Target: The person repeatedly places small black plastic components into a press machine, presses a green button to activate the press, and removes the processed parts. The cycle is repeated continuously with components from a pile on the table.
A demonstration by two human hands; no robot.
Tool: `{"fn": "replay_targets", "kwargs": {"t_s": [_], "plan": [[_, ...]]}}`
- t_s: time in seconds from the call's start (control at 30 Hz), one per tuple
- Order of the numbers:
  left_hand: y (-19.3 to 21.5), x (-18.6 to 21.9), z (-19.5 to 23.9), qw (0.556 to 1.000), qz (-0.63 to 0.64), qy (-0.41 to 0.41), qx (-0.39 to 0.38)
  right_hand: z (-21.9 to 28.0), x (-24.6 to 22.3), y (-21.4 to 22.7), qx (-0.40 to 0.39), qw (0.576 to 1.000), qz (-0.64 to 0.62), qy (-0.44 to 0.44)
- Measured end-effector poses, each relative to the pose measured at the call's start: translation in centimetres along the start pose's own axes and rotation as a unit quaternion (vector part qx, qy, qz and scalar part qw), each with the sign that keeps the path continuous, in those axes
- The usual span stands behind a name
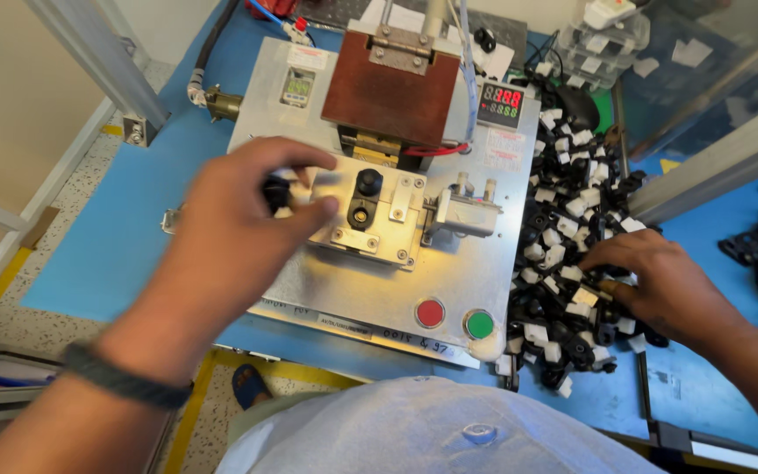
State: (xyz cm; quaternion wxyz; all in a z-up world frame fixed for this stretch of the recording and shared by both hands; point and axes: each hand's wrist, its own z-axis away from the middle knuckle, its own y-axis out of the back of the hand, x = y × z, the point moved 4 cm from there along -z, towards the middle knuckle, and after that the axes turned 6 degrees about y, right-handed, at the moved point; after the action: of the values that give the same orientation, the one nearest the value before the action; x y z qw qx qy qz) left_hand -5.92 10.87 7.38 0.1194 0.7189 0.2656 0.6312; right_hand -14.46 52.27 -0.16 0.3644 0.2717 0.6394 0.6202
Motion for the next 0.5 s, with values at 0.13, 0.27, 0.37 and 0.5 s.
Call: {"fn": "replay_targets", "kwargs": {"t_s": [0.13, 0.27, 0.37, 0.5], "plan": [[-1.7, 1.9, -1.0, 0.998, -0.026, -0.050, -0.023, 0.2, -1.5, 3.4, 0.098, 0.975, -0.125, -0.157], [-1.9, 2.4, -1.9, 0.999, -0.017, -0.039, -0.025, -1.3, -8.0, 6.5, 0.260, 0.878, -0.378, -0.135], [-1.8, 2.0, -3.7, 0.997, -0.001, -0.050, -0.062, -3.3, -14.8, 7.8, 0.265, 0.835, -0.459, -0.149], [-0.8, 0.8, -3.6, 0.980, 0.141, -0.135, -0.039, -6.9, -21.6, 8.4, 0.265, 0.852, -0.416, -0.177]]}}
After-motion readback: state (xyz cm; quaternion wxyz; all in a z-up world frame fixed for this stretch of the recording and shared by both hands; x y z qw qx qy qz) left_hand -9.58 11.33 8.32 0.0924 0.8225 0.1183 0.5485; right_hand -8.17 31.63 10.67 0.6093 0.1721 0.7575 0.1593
